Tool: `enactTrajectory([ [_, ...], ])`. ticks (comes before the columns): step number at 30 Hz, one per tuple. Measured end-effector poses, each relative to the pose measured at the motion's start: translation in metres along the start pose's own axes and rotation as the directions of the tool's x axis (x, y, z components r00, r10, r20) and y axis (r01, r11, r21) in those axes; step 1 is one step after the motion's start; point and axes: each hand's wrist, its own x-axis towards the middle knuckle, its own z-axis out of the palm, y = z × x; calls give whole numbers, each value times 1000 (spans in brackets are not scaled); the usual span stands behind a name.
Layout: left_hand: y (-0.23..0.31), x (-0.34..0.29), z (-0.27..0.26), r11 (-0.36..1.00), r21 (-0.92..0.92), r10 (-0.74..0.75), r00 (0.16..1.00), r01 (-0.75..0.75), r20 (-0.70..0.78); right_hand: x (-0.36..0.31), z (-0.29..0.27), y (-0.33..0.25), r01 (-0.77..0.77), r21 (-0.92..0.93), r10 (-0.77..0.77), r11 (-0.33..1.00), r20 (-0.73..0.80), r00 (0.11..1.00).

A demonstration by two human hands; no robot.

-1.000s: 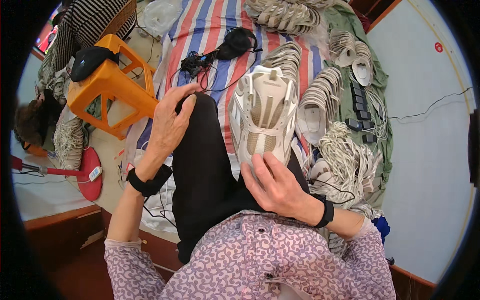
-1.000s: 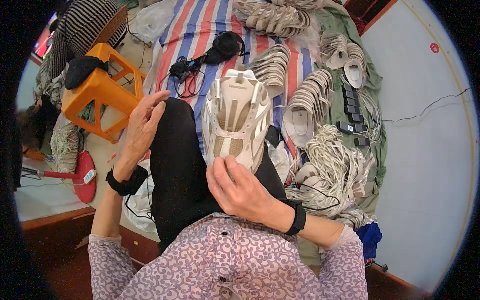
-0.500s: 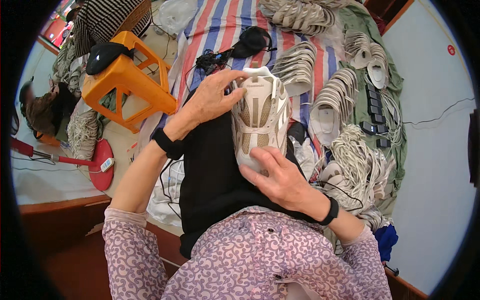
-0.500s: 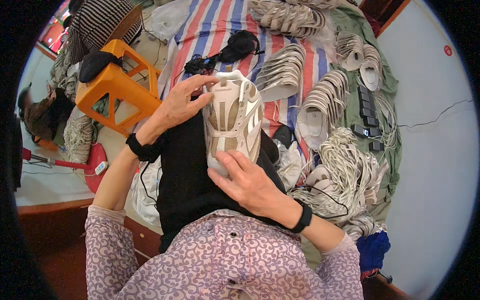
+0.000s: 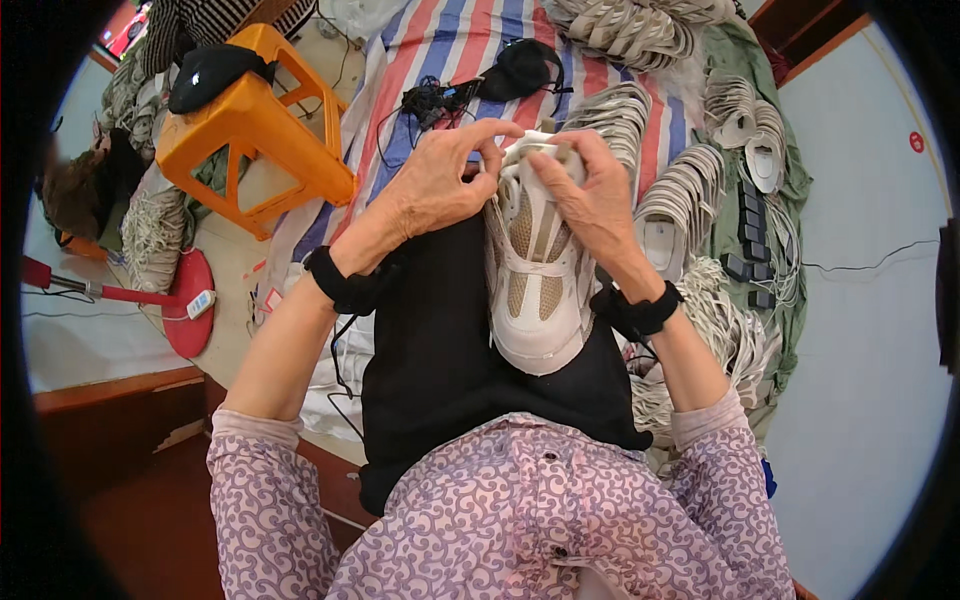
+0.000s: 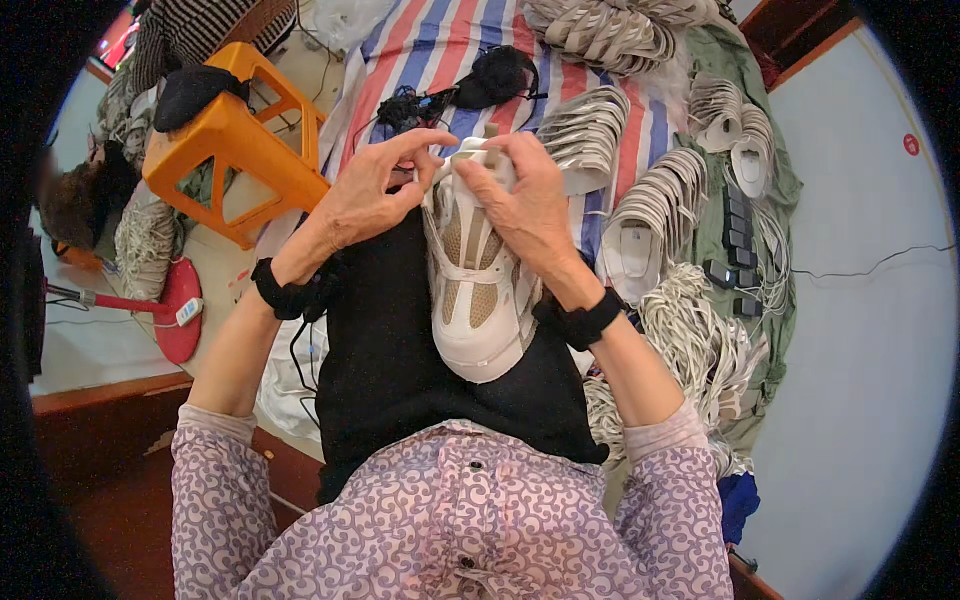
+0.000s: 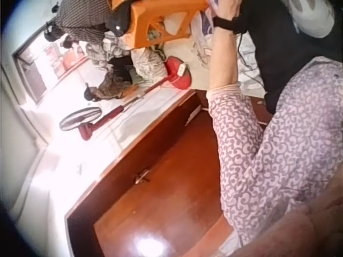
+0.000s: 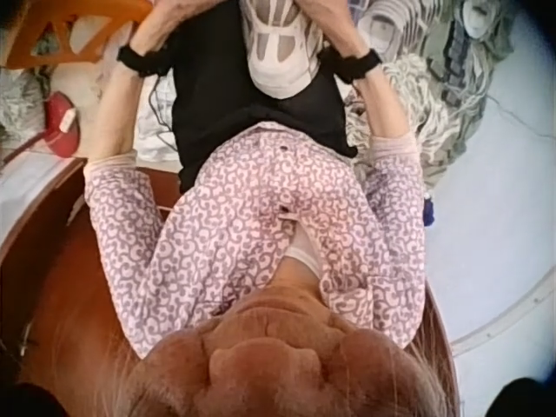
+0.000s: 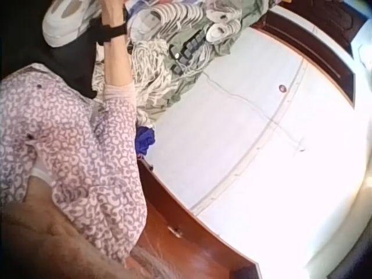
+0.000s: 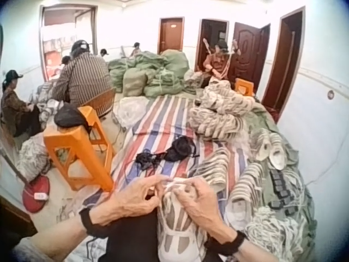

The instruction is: Lacing a white sneaker by threading shoelaces through eyelets.

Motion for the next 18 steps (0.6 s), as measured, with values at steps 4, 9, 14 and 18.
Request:
enactTrajectory([
  [4,-2,-2,1,998,-9,54,998,-55,-19,-4,-12,-6,-202,374,151,905,162,975],
  [9,-1,-4,3,1000,-20,21,1000,-21,-11,1,-14,-4,95,-34,-90,995,140,986],
  [14,0,-5,5,999,-26,27,999,-27,-20,0,-11,4,192,-187,-174,963,109,979],
  [18,4,-5,15,952,124,297,942,-280,-155,0,-15,9,163,-169,-150,972,89,985],
])
